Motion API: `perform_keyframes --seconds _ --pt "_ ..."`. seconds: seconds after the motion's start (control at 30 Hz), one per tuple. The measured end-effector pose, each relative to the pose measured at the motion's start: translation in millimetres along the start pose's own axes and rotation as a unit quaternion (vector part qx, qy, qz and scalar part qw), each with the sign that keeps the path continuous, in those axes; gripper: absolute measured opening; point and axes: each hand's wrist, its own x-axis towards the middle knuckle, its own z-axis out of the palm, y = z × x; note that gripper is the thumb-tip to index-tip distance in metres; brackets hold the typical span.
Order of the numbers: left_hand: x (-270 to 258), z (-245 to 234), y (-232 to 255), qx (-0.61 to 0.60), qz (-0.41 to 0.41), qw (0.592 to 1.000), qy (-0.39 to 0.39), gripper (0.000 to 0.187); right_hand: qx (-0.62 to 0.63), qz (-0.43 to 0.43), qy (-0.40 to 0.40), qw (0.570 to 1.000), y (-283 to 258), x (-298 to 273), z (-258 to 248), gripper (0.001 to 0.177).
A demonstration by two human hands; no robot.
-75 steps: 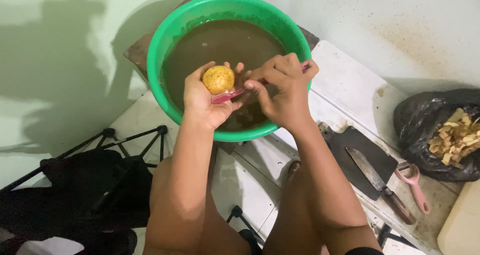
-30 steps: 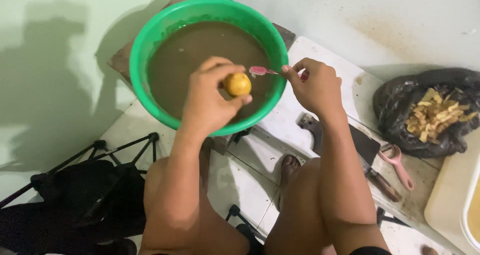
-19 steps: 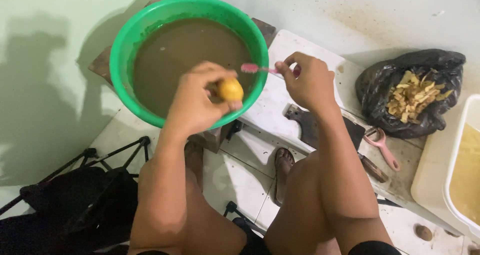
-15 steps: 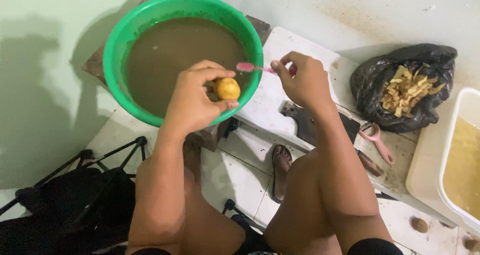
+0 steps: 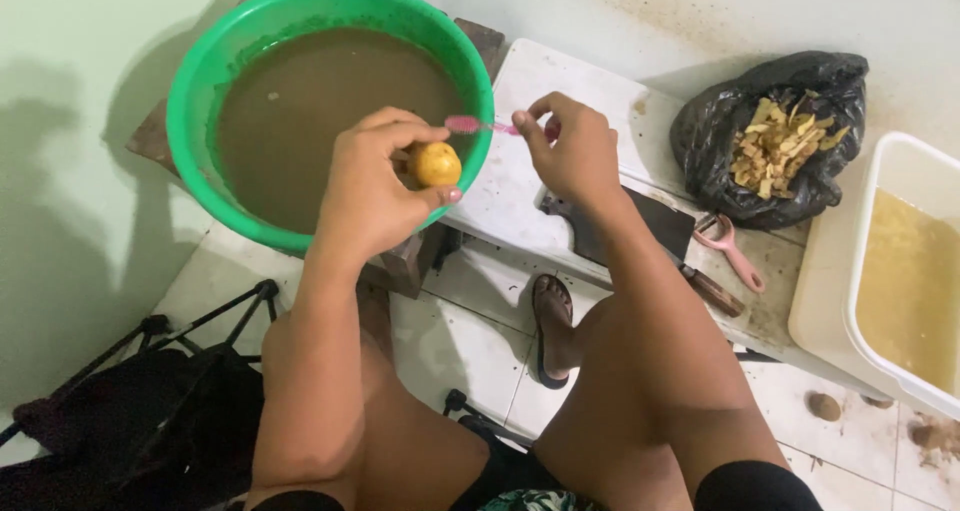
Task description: Cleaning a potato with a toothbrush in a bowl of water and then peeling it with a hand peeler.
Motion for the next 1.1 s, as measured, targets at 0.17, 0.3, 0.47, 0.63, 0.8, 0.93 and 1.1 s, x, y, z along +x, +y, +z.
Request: perform_keyframes --seconds 0.17,0.3,0.47,0.63,0.8,0.93,1.1 --pt "3 2 0 0.031 0.023 0.999 0.02 0.053 0.025 -0.008 0.02 0.999 -2 -6 0 0.03" --pt "6 4 -4 0.068 0.024 0.997 0.018 0.054 0.033 -0.064 0.077 0.994 12 -2 5 0.03" --pt "8 6 3 0.054 0.023 0.998 -0.02 0.052 0.008 -0.022 0.023 0.999 11 -8 6 0.022" --pt "7 13 5 0.092 0.08 0.989 0.078 0.059 0.112 0.003 0.036 0.993 52 -5 -44 0.029" --pt "7 30 4 -0.044 0.142 0.986 0.073 0.082 0.245 0.218 0.038 0.944 64 -62 -130 0.048" --pt "10 60 16 -0.058 0.141 0.988 0.031 0.076 0.322 0.221 0.13 0.911 182 -113 -98 0.04" --pt "13 101 21 -0.043 0.123 0.99 -0.049 0.072 -0.026 0.297 0.171 0.939 277 -179 -59 0.043"
